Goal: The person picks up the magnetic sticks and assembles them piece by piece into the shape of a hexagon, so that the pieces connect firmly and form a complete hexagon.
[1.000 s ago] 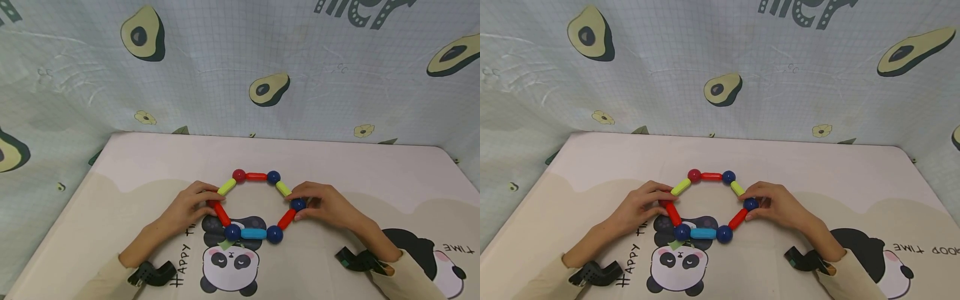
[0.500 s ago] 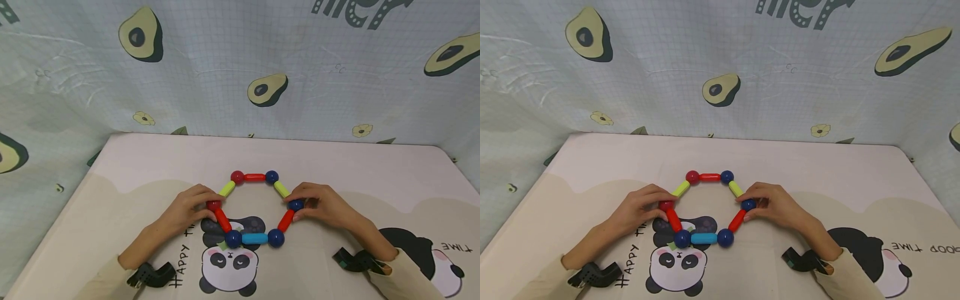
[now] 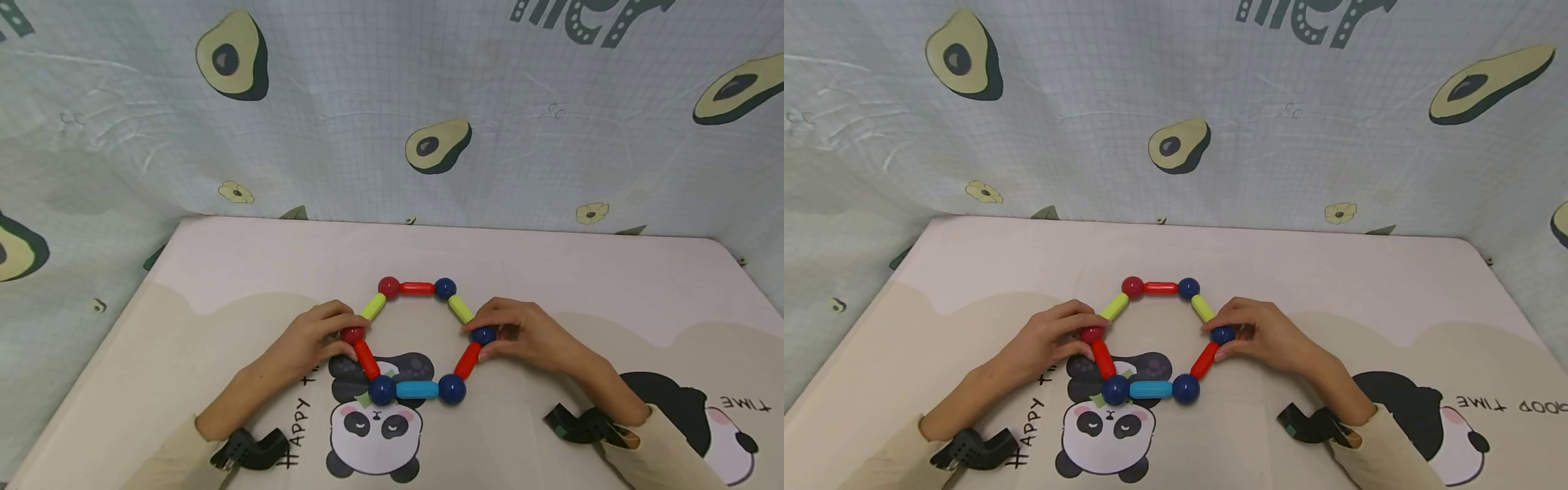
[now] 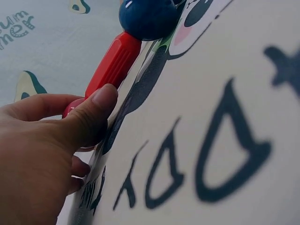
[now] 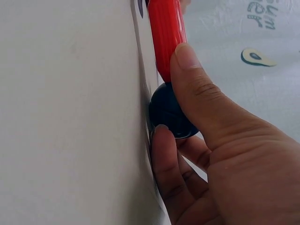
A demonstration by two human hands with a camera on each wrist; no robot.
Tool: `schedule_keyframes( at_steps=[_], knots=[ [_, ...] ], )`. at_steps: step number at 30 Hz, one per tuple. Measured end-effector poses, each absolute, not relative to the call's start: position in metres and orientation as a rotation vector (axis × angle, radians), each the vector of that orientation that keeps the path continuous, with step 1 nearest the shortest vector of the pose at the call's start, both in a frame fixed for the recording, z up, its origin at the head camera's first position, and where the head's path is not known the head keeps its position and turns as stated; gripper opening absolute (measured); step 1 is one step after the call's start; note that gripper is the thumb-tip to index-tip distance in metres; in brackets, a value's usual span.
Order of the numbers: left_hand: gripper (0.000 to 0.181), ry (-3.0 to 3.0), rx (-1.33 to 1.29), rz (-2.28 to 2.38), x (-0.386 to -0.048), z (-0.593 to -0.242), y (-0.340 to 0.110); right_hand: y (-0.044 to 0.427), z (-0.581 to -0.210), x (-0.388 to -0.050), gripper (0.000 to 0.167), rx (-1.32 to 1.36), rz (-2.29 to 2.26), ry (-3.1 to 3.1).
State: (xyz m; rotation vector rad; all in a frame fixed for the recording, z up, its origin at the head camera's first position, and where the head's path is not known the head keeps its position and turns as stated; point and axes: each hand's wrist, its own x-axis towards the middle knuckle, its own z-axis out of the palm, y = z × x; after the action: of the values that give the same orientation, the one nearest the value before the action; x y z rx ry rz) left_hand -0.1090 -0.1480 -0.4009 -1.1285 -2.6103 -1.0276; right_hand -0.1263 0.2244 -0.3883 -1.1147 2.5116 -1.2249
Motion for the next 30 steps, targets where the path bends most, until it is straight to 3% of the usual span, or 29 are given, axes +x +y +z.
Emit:
schedule_keyframes(
  at_steps=[13,30],
  knots=[
    [0.042,-2.643,-1.240,-0.815,-0.1132,-0.4001,-0.1479,0.2233,-0.3835,-0.1246,0.029,-1.120,-1.031,2.554],
    [0.040,-2.622,-1.250,-0.875,-0.1123,-0.3959,-0.1527,0.2248,-0.3815,-0.1257,0.029,-1.134,-1.028,2.541]
  ],
)
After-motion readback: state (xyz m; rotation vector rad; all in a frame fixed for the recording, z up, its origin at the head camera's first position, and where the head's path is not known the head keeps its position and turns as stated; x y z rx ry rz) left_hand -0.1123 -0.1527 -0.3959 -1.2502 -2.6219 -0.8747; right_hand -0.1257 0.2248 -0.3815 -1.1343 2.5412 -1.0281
